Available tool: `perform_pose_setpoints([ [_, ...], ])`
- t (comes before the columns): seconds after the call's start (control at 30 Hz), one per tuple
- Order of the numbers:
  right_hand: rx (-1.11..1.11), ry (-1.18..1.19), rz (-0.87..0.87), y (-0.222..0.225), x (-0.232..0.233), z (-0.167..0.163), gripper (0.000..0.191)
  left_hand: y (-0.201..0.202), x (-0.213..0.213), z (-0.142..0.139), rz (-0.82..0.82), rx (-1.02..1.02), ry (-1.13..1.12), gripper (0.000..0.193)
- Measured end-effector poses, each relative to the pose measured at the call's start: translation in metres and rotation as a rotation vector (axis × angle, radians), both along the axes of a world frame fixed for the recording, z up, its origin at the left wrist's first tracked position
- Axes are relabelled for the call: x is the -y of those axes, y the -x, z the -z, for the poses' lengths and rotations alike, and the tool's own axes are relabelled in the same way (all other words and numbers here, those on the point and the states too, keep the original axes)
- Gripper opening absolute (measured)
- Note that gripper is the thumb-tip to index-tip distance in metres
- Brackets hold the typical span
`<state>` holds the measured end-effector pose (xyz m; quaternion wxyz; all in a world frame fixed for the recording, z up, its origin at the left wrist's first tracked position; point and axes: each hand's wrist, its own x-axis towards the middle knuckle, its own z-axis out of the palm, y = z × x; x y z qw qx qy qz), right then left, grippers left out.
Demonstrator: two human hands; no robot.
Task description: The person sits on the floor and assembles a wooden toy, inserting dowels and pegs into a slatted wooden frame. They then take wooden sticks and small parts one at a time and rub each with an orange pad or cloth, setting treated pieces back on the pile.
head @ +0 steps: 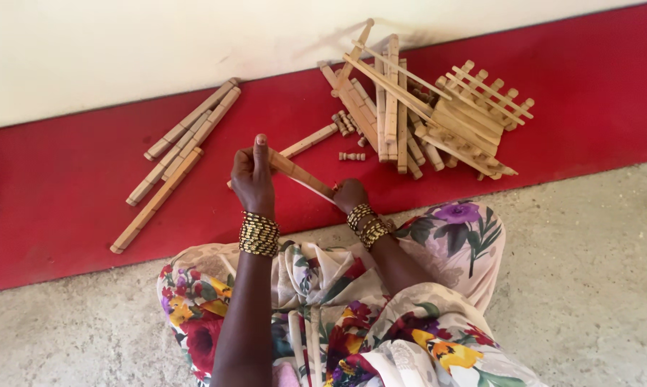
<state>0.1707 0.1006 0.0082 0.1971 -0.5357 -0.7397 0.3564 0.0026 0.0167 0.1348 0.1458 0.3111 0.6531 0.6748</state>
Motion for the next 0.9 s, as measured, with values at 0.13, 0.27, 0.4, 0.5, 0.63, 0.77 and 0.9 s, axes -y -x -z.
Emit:
perform_pose_setpoints([
  [0.13, -0.237, 0.303, 0.021, 0.001, 0.002, -0.003, 0.018, -0.001, 0.006, -0.009, 0.008, -0.214, 0.158, 0.044],
  [0.27, -0.654, 0.32, -0.042, 0.003, 0.006, -0.014, 0.017, -0.012, 0.007, -0.017, 0.115, -0.221, 0.062, 0.05],
  [0.4, -0.97, 0.276, -0.165, 0.006, 0.01, -0.023, 0.017, -0.023, 0.005, -0.02, 0.166, -0.117, -0.032, 0.053],
  [0.5, -0.652, 0.275, -0.06, 0.008, 0.015, -0.033, 0.019, -0.023, 0.004, -0.016, 0.169, 0.008, -0.119, 0.049],
  [0.63, -0.636, 0.529, 0.037, 0.01, 0.022, -0.049, 0.019, -0.018, 0.0, -0.011, 0.175, 0.17, -0.21, 0.045],
  [0.77, -0.985, 0.361, -0.108, 0.013, 0.028, -0.067, 0.019, -0.023, -0.003, -0.012, 0.242, 0.143, -0.314, 0.045],
  [0.9, -1.065, -0.07, -0.185, 0.015, 0.034, -0.083, 0.019, -0.039, -0.003, -0.015, 0.336, 0.257, -0.272, 0.043],
])
